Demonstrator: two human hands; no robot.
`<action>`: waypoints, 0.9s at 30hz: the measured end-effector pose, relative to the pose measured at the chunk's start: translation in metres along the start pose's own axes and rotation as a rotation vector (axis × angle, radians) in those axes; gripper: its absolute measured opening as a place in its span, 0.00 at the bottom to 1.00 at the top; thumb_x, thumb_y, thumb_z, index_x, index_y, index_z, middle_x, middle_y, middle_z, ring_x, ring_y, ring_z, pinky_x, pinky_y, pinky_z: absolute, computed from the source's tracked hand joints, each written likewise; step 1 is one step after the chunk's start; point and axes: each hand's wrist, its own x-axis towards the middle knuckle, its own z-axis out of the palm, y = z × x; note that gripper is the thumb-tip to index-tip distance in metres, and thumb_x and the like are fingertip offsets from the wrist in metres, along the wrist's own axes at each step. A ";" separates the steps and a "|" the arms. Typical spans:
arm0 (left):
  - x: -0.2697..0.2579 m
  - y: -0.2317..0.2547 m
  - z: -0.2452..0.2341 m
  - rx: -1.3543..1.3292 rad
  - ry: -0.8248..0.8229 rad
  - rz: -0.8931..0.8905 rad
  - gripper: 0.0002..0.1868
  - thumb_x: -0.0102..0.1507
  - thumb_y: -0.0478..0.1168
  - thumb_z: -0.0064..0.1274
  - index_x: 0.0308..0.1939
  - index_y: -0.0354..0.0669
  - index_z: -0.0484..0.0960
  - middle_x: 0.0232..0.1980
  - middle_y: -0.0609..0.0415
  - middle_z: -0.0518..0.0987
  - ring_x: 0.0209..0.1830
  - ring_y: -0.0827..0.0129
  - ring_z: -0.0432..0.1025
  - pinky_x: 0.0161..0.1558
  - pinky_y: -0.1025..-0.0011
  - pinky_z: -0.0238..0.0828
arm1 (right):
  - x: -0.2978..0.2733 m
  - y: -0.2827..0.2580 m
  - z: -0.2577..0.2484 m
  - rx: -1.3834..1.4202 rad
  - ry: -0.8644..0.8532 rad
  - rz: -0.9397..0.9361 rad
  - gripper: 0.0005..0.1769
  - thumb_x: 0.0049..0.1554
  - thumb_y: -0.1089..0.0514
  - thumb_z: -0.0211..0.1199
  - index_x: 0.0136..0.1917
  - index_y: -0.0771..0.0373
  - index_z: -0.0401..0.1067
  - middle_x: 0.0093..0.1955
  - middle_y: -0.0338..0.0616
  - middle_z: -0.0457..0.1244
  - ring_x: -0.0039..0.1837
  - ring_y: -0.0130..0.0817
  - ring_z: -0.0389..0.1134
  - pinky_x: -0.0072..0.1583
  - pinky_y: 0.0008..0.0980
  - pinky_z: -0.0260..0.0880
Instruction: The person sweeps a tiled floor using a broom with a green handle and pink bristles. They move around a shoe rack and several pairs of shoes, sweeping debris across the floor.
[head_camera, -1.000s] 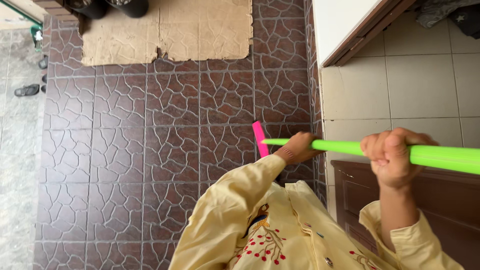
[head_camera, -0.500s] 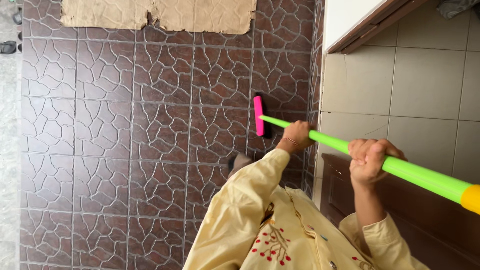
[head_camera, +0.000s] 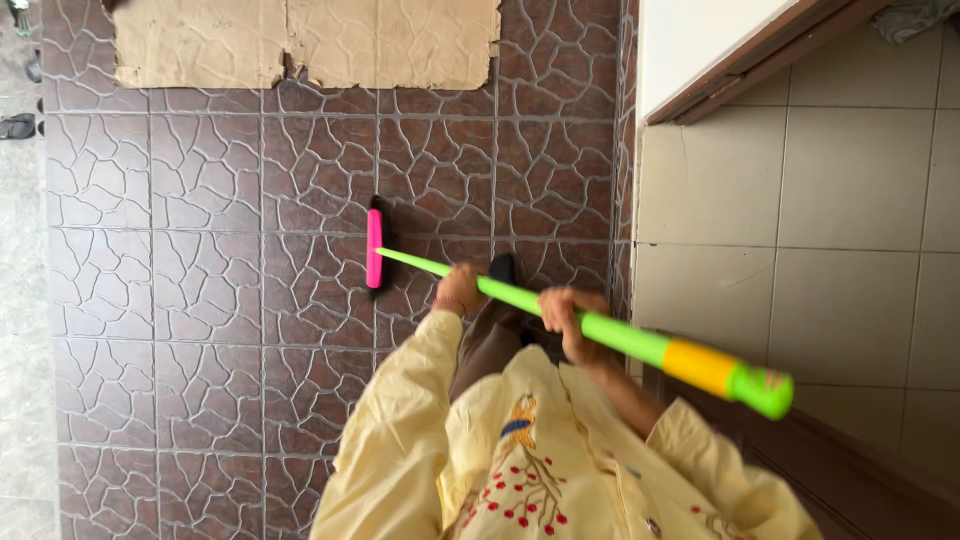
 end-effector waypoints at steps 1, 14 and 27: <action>0.007 0.001 -0.005 0.058 -0.071 0.009 0.11 0.57 0.42 0.58 0.43 0.54 0.89 0.45 0.46 0.84 0.48 0.48 0.78 0.52 0.55 0.76 | 0.012 -0.004 -0.007 -0.064 0.015 -0.007 0.26 0.71 0.50 0.52 0.32 0.62 0.59 0.30 0.41 0.56 0.35 0.29 0.59 0.48 0.37 0.67; 0.121 0.265 -0.141 -0.391 0.024 0.271 0.11 0.59 0.47 0.62 0.42 0.50 0.85 0.38 0.45 0.84 0.42 0.45 0.78 0.44 0.52 0.75 | 0.145 -0.180 -0.135 -0.112 0.303 -0.191 0.18 0.75 0.48 0.49 0.44 0.56 0.55 0.22 0.33 0.42 0.23 0.22 0.40 0.33 0.33 0.48; 0.267 0.298 -0.071 -0.477 0.191 0.421 0.10 0.55 0.43 0.61 0.38 0.45 0.83 0.41 0.46 0.84 0.44 0.48 0.78 0.46 0.55 0.76 | 0.209 -0.115 -0.178 -0.384 0.317 -0.410 0.19 0.74 0.50 0.52 0.43 0.56 0.54 0.23 0.34 0.46 0.23 0.24 0.44 0.28 0.32 0.47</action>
